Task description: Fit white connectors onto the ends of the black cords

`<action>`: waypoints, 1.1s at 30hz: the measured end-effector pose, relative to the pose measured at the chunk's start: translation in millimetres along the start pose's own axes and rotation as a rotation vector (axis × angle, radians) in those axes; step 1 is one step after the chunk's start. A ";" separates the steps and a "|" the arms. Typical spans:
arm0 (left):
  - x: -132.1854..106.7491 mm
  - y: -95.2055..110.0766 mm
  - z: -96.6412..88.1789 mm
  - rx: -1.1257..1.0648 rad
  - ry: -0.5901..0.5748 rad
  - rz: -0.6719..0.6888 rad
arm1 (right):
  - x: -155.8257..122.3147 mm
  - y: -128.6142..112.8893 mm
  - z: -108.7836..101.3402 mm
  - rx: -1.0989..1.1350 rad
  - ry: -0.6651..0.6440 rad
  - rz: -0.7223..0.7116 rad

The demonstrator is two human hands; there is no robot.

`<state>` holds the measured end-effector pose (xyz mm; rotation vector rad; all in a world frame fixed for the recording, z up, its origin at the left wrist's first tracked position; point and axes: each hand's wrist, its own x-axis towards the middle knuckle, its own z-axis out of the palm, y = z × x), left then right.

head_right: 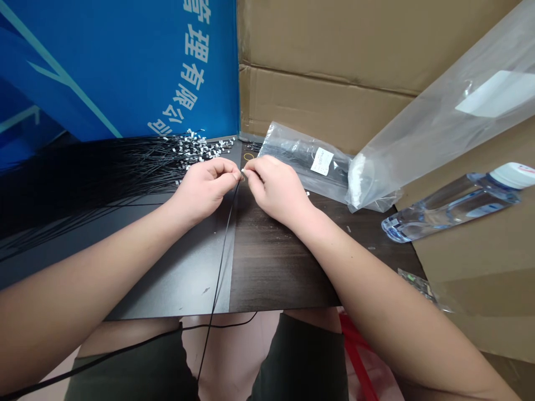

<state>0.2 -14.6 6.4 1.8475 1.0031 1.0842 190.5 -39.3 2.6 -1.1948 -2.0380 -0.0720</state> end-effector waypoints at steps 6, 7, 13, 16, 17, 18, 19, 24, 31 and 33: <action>-0.6 1.0 0.1 -0.006 -0.002 -0.010 | 0.1 -1.5 0.4 -0.012 -0.032 0.010; -0.7 1.0 0.1 -0.009 -0.001 -0.011 | 0.0 -1.6 0.4 -0.014 -0.032 0.009; -0.6 1.5 1.5 -0.051 0.017 -0.047 | -0.1 -1.5 0.8 -0.018 -0.012 0.003; -0.3 1.2 2.3 -0.068 0.022 -0.078 | -0.5 -1.4 1.2 -0.020 0.008 0.008; -0.3 1.0 2.4 -0.071 0.017 -0.084 | -0.6 -1.3 1.3 -0.020 0.014 0.007; -0.4 0.9 2.4 -0.075 0.011 -0.089 | -0.8 -1.2 1.4 -0.020 0.019 0.006; -0.6 0.9 2.3 -0.079 0.006 -0.091 | -1.0 -1.1 1.5 -0.019 0.023 0.003; -1.4 3.5 1.7 -0.085 0.010 -0.085 | -1.4 -1.1 1.6 -0.018 0.027 -0.012; -1.2 4.8 2.0 -0.071 0.016 -0.124 | -1.7 -2.4 1.7 -0.021 0.041 0.001; -1.0 4.0 2.0 -0.076 0.009 -0.124 | -1.8 -2.7 1.7 -0.024 0.044 0.000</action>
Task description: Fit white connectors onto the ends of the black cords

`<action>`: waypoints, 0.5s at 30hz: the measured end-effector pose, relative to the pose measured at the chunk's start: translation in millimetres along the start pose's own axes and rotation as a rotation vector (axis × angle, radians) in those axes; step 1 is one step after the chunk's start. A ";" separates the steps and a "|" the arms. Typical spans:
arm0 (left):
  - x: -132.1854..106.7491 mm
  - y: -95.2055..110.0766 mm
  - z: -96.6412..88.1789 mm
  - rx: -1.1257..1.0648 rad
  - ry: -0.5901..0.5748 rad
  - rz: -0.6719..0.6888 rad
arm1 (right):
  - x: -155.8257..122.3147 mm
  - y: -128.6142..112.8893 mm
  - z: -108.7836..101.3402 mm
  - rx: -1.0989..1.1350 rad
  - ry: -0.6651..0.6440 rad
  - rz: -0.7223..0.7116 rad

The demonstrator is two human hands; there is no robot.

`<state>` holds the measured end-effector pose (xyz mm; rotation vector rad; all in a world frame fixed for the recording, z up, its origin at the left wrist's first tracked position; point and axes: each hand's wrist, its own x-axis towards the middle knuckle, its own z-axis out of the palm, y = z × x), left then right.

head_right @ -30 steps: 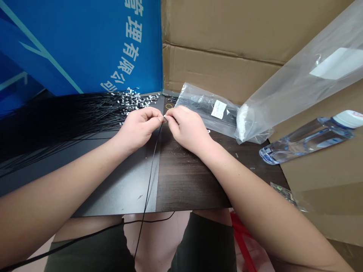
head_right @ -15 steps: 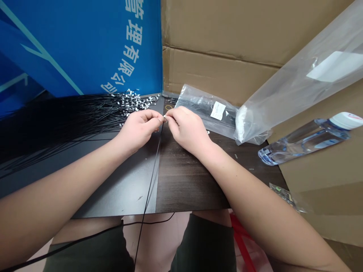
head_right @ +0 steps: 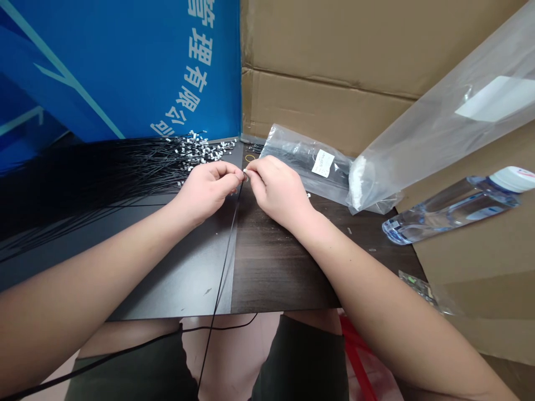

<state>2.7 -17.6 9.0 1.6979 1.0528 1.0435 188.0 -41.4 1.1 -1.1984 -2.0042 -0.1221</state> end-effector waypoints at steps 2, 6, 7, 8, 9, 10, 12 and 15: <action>0.2 -0.6 -0.1 -0.005 0.001 0.002 | -0.1 -0.1 0.1 0.000 -0.001 -0.003; 0.1 -0.9 0.2 -0.015 0.013 0.033 | -0.5 -0.2 1.1 0.009 0.001 -0.013; 0.0 -0.8 0.5 -0.017 0.015 0.035 | -0.5 -0.3 1.4 0.011 0.001 -0.013; -0.1 -0.7 0.9 -0.019 0.016 0.031 | -0.6 -0.4 1.7 0.011 0.001 -0.011; -0.2 -0.7 1.3 -0.024 0.017 0.022 | -0.7 -0.6 1.9 0.011 0.002 -0.008; -0.3 -0.7 1.6 -0.031 0.018 0.012 | -0.7 -0.8 2.0 0.011 0.003 -0.004; -0.3 -0.9 2.1 -0.045 0.021 -0.003 | -0.7 -1.1 2.0 0.012 0.009 0.007; 0.1 -1.4 1.8 -0.042 0.017 -0.009 | -0.7 -1.2 1.9 0.008 0.020 0.014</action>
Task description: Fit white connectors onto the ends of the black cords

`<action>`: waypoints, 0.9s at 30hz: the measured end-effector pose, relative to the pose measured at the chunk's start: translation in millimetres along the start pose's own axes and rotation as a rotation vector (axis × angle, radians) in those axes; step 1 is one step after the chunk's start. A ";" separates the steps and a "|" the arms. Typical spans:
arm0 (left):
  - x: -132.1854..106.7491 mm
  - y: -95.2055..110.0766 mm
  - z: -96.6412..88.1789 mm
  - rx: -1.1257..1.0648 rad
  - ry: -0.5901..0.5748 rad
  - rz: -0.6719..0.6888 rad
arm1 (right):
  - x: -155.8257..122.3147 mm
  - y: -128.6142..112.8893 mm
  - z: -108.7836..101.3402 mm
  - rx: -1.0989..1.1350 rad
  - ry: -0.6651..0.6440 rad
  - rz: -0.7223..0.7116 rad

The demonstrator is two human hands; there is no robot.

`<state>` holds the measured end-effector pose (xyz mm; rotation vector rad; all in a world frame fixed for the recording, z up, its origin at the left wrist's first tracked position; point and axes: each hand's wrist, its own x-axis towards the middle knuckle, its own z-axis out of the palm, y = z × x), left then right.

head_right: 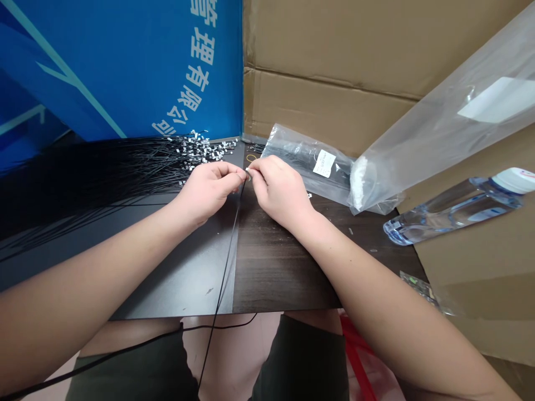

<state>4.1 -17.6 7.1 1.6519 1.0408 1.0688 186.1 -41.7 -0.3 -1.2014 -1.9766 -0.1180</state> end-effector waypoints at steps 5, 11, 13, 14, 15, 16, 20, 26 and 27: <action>-0.6 1.4 -0.5 0.015 -0.010 -0.011 | -0.4 1.0 1.1 -0.017 0.018 -0.030; -2.2 4.3 0.4 0.030 -0.007 -0.034 | -0.6 2.6 2.4 -0.016 0.052 -0.055; -1.9 4.3 0.4 0.028 -0.009 -0.032 | -0.6 2.7 2.6 -0.018 0.053 -0.052; -1.7 4.1 0.4 0.025 -0.009 -0.029 | -0.5 2.6 2.6 -0.021 0.050 -0.048; -1.6 3.9 0.3 0.021 -0.010 -0.027 | -0.5 2.5 2.6 -0.022 0.048 -0.046; -1.5 3.6 0.3 0.016 -0.010 -0.024 | -0.4 2.4 2.7 -0.022 0.048 -0.047; -1.5 1.9 0.4 -0.002 -0.005 0.010 | -0.5 1.8 3.3 -0.016 0.047 -0.051; -1.5 -1.0 0.9 -0.019 -0.003 0.039 | -1.6 2.1 4.9 -0.013 0.049 -0.071; -1.5 -1.0 0.9 -0.018 -0.002 0.040 | -1.7 2.1 4.9 -0.013 0.049 -0.071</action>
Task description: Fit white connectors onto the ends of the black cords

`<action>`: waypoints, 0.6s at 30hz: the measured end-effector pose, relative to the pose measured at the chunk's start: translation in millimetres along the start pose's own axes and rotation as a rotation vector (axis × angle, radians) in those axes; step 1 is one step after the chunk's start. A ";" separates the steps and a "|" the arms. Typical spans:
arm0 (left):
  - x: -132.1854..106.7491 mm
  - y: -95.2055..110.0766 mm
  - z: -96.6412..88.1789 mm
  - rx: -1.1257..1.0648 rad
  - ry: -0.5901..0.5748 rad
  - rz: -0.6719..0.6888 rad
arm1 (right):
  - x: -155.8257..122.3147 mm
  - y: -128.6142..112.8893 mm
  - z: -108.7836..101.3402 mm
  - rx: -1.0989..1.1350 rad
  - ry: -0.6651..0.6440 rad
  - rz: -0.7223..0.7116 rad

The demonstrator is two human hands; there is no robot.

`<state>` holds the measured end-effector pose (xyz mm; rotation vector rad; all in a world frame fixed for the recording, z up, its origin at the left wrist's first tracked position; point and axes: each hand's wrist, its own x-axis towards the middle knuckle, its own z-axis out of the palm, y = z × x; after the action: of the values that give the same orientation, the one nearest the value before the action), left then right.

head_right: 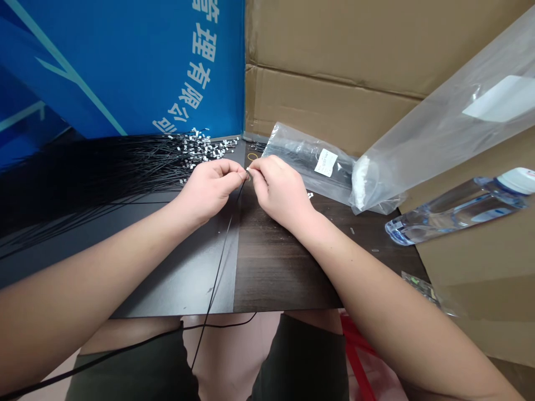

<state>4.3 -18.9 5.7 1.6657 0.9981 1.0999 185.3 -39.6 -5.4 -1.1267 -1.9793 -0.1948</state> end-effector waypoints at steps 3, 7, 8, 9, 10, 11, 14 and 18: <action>0.2 1.0 -0.2 0.010 -0.001 0.009 | -0.2 -0.2 -0.2 -0.005 -0.009 0.003; 0.7 2.3 -0.9 0.031 -0.006 0.006 | -0.3 -0.4 -0.4 -0.009 -0.019 0.000; 0.8 2.4 -1.1 0.036 -0.007 0.004 | -0.4 -0.4 -0.4 -0.010 -0.020 -0.001; 0.9 2.5 -1.2 0.040 -0.007 0.002 | -0.5 -0.4 -0.4 -0.010 -0.023 -0.002; 0.9 2.5 -1.3 0.043 -0.007 0.002 | -0.7 -0.5 -0.4 -0.010 -0.025 -0.001; 0.9 2.5 -1.4 0.044 -0.005 0.003 | -0.7 -0.5 -0.5 -0.010 -0.027 0.000; 0.5 3.0 -1.0 0.044 -0.003 0.003 | -0.6 -0.6 -0.8 -0.006 -0.027 0.004; 0.0 3.8 0.1 0.028 -0.001 -0.028 | 0.2 -0.1 -1.3 -0.009 -0.015 0.017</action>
<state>5.0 -20.1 9.3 1.6694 1.0377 1.0710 185.9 -40.1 -4.4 -1.1534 -1.9838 -0.1869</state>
